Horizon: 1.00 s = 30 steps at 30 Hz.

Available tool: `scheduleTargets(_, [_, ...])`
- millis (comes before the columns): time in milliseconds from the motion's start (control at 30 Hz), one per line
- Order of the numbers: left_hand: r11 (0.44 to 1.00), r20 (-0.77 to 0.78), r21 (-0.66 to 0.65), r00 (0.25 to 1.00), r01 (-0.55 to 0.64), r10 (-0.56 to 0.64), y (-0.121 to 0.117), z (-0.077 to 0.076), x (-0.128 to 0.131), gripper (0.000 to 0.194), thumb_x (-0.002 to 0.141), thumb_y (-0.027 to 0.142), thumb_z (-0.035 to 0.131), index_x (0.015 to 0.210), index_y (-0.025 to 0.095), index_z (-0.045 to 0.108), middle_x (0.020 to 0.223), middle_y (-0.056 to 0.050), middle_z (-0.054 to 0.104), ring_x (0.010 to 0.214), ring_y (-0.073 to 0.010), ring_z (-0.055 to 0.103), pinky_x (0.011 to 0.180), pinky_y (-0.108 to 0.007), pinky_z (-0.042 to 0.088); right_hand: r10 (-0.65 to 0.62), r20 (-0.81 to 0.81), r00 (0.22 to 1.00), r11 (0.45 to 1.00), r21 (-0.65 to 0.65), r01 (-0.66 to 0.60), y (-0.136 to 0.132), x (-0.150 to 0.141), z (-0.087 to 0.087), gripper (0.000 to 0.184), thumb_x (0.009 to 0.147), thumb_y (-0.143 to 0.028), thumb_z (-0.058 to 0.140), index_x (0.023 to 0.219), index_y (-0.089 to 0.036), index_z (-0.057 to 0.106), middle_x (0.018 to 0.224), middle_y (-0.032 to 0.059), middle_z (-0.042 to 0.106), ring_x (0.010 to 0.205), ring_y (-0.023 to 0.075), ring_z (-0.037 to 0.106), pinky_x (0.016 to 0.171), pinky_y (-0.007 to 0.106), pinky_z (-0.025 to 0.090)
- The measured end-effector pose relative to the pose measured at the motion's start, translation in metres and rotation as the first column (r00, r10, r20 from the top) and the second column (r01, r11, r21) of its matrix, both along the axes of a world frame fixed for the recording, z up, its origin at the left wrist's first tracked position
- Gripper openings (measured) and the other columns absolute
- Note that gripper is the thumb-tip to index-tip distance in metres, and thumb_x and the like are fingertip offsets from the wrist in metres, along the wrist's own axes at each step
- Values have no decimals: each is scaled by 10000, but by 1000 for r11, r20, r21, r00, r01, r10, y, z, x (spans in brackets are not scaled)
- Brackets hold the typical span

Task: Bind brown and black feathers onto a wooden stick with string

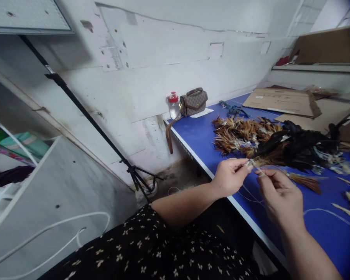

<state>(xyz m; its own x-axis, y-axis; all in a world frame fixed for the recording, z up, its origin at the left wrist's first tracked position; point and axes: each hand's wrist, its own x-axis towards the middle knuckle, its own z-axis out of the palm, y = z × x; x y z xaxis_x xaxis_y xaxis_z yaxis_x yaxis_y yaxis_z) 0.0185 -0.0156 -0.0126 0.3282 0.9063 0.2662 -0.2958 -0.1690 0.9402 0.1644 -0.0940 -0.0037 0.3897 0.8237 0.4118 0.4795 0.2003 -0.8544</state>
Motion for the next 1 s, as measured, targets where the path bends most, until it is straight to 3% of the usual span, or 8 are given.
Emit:
scheduleTargets(133, [1000,10,4,1000,26,-26,-2,-4,4,325,996,361,867,1219,127,905,1108,-129,835,993,-199,766,961,-362,637,-80,-79,994,997,7,80,-3,-10,3,309,984,-558,771,978,-253,818,729,20,701,546,170,525,486,306,416])
scheduleTargets(300, [1000,20,-16,1000,18,-18,-3,-8,9,343,964,349,910,1225,127,905,1184,-151,840,1033,-217,794,1028,-400,650,-156,74,985,986,76,151,-4,-11,-4,333,1004,-546,737,1009,-237,862,653,9,652,521,176,500,494,327,423])
scheduleTargets(367, [1000,27,-14,1000,12,-11,-3,-7,10,376,935,375,944,1217,129,909,1174,-150,839,1037,-222,795,1028,-403,653,-195,130,972,978,108,181,-3,-9,-8,348,1013,-535,729,1054,-230,890,693,30,718,533,192,571,525,335,489])
scheduleTargets(467, [1000,50,-27,999,12,-11,-4,-4,8,441,905,427,976,1221,127,911,1155,-150,838,1002,-214,786,971,-380,659,-212,160,964,970,155,188,-1,-6,-13,340,1023,-518,736,1104,-238,910,958,91,881,764,270,813,763,380,673])
scheduleTargets(567, [998,51,-54,998,35,-32,-6,-1,6,509,904,477,976,1258,119,907,1101,-146,831,927,-194,762,867,-345,652,-206,171,964,966,193,172,0,-3,-17,321,1037,-516,755,1118,-251,918,1095,101,911,947,324,885,955,439,715])
scheduleTargets(833, [992,119,-114,992,62,-48,-9,-2,10,705,835,501,1026,1422,147,861,953,-86,802,833,-162,708,818,-331,606,-210,254,944,955,261,142,4,10,-29,347,1047,-518,769,1128,-224,936,1088,96,920,887,304,898,894,400,743])
scheduleTargets(1000, [973,167,-199,982,116,-83,-13,3,10,880,767,498,1060,1521,130,794,854,5,699,681,-79,549,663,-272,465,-200,304,932,943,318,98,5,17,-32,314,1056,-477,782,1120,-217,945,1083,89,921,874,287,902,858,348,743])
